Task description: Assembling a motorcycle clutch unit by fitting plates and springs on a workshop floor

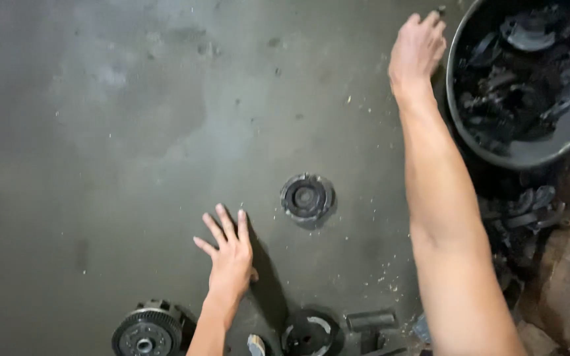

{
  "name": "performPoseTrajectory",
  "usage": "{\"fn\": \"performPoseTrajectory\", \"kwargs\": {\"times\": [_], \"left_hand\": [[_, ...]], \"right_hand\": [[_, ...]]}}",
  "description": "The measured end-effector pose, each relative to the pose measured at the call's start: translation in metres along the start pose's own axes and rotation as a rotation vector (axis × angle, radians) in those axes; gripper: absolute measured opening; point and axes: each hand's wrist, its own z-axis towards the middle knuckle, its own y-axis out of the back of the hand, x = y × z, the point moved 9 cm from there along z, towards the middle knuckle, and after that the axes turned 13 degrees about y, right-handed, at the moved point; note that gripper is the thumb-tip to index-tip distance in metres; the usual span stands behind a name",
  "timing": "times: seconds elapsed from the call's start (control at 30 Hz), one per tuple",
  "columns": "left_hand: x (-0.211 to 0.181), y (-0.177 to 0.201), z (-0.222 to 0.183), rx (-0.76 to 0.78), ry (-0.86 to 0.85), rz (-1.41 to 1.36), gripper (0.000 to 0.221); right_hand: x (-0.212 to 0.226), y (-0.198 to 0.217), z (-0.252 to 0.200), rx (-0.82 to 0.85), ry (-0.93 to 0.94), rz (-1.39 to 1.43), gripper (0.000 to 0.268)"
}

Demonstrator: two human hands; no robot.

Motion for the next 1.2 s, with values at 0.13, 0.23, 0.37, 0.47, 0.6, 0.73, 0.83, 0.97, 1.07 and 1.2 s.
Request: {"fn": "performPoseTrajectory", "kwargs": {"times": [0.13, 0.23, 0.37, 0.47, 0.6, 0.73, 0.83, 0.97, 1.07, 1.2], "left_hand": [[0.006, -0.003, -0.001, 0.02, 0.022, -0.006, 0.161], [0.005, -0.002, -0.004, 0.181, 0.024, -0.115, 0.154], [0.015, 0.0, -0.026, 0.16, 0.051, -0.223, 0.151], [0.038, -0.005, -0.065, -0.03, -0.037, -0.39, 0.111], [0.099, 0.02, -0.159, -0.471, -0.26, -0.667, 0.047], [0.161, 0.061, -0.203, -0.641, -0.327, -0.69, 0.051], [0.194, 0.094, -0.231, -0.746, -0.299, -0.797, 0.028], [0.226, 0.096, -0.298, -0.898, -0.249, -0.928, 0.024], [0.234, 0.056, -0.352, -0.852, -0.213, -1.05, 0.022], [0.228, 0.004, -0.414, -0.792, -0.187, -1.189, 0.024]], "right_hand": [[0.012, 0.112, -0.024, -0.255, -0.222, 0.691, 0.035], [0.05, 0.205, -0.068, -0.508, 0.171, 0.599, 0.009], [0.087, 0.322, -0.16, -0.391, 0.155, 1.376, 0.02], [0.152, 0.442, -0.257, -0.346, 0.513, 0.792, 0.018], [0.226, 0.458, -0.37, 0.073, 0.476, 1.128, 0.013], [0.29, 0.48, -0.443, 0.255, 0.625, 0.934, 0.013], [0.331, 0.497, -0.464, 0.346, 0.744, 0.929, 0.016], [0.378, 0.483, -0.494, 0.532, 0.628, 0.736, 0.016], [0.434, 0.472, -0.542, 0.439, 0.65, 0.766, 0.014], [0.483, 0.451, -0.574, 0.358, 0.727, 0.844, 0.02]]}}
